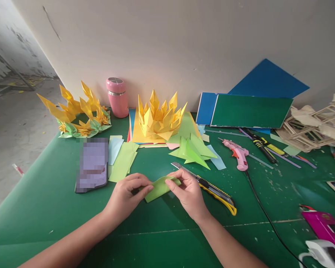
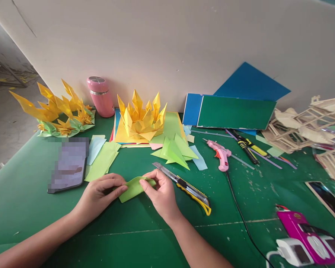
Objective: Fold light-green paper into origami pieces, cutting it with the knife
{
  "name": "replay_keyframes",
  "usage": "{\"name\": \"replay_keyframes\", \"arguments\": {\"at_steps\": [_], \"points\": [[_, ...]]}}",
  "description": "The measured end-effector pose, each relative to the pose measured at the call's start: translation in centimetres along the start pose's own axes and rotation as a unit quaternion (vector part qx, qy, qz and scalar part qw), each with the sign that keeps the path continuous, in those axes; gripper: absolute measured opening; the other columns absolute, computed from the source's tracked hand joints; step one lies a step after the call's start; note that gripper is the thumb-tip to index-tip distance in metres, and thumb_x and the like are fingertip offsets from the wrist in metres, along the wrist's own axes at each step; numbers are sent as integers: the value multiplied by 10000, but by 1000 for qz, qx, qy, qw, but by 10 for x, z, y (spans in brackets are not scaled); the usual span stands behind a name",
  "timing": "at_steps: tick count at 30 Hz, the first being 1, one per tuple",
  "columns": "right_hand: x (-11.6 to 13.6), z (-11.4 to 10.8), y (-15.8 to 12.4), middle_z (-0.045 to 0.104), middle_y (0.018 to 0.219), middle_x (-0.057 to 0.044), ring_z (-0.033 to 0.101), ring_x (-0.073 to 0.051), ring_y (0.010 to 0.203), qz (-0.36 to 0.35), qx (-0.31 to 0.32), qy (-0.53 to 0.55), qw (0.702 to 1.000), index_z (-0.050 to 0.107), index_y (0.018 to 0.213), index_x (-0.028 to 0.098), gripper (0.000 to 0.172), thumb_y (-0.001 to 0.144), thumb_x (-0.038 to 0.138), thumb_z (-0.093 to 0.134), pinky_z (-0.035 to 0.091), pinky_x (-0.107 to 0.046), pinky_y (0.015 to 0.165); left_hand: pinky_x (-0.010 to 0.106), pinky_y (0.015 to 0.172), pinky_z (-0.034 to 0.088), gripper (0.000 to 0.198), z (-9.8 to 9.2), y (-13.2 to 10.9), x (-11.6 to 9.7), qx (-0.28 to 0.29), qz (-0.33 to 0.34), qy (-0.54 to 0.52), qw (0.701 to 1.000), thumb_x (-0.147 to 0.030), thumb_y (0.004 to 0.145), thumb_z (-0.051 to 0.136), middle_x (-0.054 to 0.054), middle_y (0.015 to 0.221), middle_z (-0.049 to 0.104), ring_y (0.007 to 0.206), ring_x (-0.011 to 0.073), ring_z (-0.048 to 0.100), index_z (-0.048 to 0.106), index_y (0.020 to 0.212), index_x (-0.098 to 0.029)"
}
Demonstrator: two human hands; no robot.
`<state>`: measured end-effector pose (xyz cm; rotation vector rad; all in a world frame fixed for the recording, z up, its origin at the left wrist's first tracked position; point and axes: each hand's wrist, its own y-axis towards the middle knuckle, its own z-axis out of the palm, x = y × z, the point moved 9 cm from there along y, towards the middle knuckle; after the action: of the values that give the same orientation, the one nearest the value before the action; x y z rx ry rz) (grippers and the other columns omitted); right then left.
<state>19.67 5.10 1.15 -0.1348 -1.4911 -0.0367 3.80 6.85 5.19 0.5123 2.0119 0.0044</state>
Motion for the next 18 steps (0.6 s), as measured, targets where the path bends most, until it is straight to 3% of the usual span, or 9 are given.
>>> {"name": "replay_keyframes", "arguments": {"at_steps": [3,6,11,18], "points": [[0,-1,-1,625,707,10,559,-133,634,0,-5,14,1000,600,723,214,211,694,379,728,483,-256,603,202,535,496,141,5,-1,1,15,-7,-1,1000,-264,775,604,8,636,666,564,130,600,673,664,-209],[-5,0,-1,657,755,19,587,-135,627,25,-11,70,997,616,855,236,305,655,405,773,503,-254,591,184,450,457,135,12,-6,11,26,-72,-47,996,-304,755,620,-19,566,596,487,108,535,639,680,-193],[-12,19,-4,722,791,-17,678,-213,814,84,71,113,988,692,854,217,357,591,412,834,542,-330,777,207,465,498,209,21,-15,21,10,-158,-172,972,-386,729,654,-16,613,599,512,117,563,619,712,-181],[-13,18,-5,750,842,-44,693,-245,847,94,65,99,989,731,888,194,349,651,443,795,546,-387,817,212,517,519,183,25,-15,23,14,-164,-212,963,-341,733,659,-4,685,594,593,119,567,597,802,-183]]}}
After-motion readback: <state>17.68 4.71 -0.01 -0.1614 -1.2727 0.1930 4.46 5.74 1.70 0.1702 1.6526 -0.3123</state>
